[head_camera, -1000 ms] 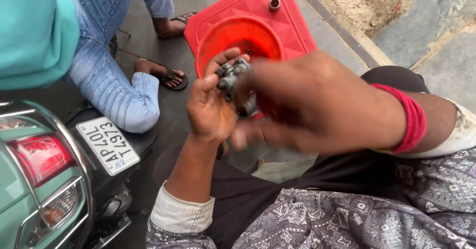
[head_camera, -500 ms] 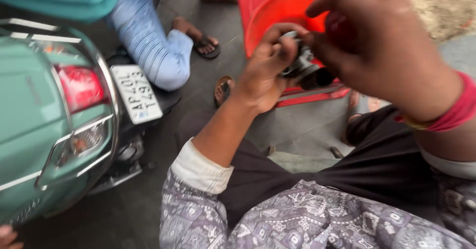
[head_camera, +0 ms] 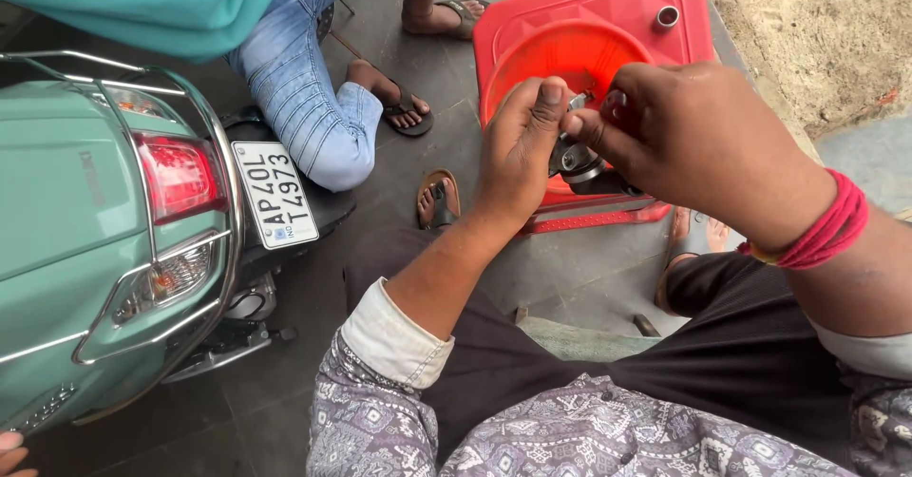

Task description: Repairing or cleaning a motorcycle carburetor using a screwdriver and inspecting internal components.

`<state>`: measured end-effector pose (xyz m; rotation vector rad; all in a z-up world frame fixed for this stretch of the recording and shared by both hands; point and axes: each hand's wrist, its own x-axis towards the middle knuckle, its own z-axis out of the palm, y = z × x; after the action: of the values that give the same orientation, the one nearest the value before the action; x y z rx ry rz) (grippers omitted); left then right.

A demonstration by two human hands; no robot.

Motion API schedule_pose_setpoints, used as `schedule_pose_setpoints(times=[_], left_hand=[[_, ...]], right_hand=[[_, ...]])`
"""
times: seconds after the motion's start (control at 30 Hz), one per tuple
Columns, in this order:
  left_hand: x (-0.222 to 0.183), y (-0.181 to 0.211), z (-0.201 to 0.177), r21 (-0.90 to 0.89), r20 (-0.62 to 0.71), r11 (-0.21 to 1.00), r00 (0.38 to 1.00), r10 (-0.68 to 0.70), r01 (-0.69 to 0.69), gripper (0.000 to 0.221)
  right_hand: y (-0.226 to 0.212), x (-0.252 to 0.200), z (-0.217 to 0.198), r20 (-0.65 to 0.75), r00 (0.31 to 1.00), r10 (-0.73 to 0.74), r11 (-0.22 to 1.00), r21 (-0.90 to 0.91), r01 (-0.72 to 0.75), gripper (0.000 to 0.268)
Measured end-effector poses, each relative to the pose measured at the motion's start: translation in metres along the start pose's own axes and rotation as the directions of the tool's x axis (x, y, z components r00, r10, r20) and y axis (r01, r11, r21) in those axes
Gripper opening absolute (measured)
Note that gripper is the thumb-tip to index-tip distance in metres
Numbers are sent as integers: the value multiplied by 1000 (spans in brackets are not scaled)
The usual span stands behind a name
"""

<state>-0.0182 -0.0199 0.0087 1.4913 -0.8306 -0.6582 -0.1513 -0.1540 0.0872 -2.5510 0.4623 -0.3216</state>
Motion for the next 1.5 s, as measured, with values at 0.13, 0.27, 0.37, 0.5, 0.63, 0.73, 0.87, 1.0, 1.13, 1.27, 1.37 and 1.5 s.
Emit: schedule_pose_setpoints(times=[0.13,0.27,0.37,0.5,0.63,0.73,0.87,1.0,1.13,1.27,1.37,1.5], left_hand=[[1,6,0,77,-34,996,998,53,-51,54],[2,10,-1,139,-30,983,991,127,-122,54],[2,11,-3,149,0,982,993,117,-115,54],[2,14,-2,167,13,975,989,144,-144,56],[4,9,-2,148,18,984,995,101,-102,57],[6,3,0,124,6,992,999,34,-35,59],[11,7,2,44,6,993,994,-106,106,57],[15,-8,1,1,29,981,980,-195,195,56],[17,-4,0,-65,88,964,964,-252,258,55],[18,-13,-3,-266,151,895,932,-329,359,57],[18,-13,-8,-308,208,869,919,-335,386,61],[22,5,-12,-359,166,810,885,-434,464,66]], right_hand=[[3,2,-1,25,1000,-13,1000,-28,13,45],[12,1,0,40,995,-95,996,0,95,41],[18,0,0,36,982,-186,982,-24,187,37],[22,-2,2,30,966,-259,964,-49,260,33],[23,-2,8,23,968,-250,968,-27,250,35],[26,-3,14,10,971,-237,971,2,237,35],[32,-4,24,-17,969,-248,967,47,249,34],[32,-3,28,-26,965,-261,961,86,263,33],[34,-4,33,-17,968,-251,965,77,251,36],[33,-5,33,-32,968,-248,965,76,250,38],[27,-11,23,-57,973,-225,967,109,230,36],[56,-23,-2,-162,984,-74,978,181,103,18]])
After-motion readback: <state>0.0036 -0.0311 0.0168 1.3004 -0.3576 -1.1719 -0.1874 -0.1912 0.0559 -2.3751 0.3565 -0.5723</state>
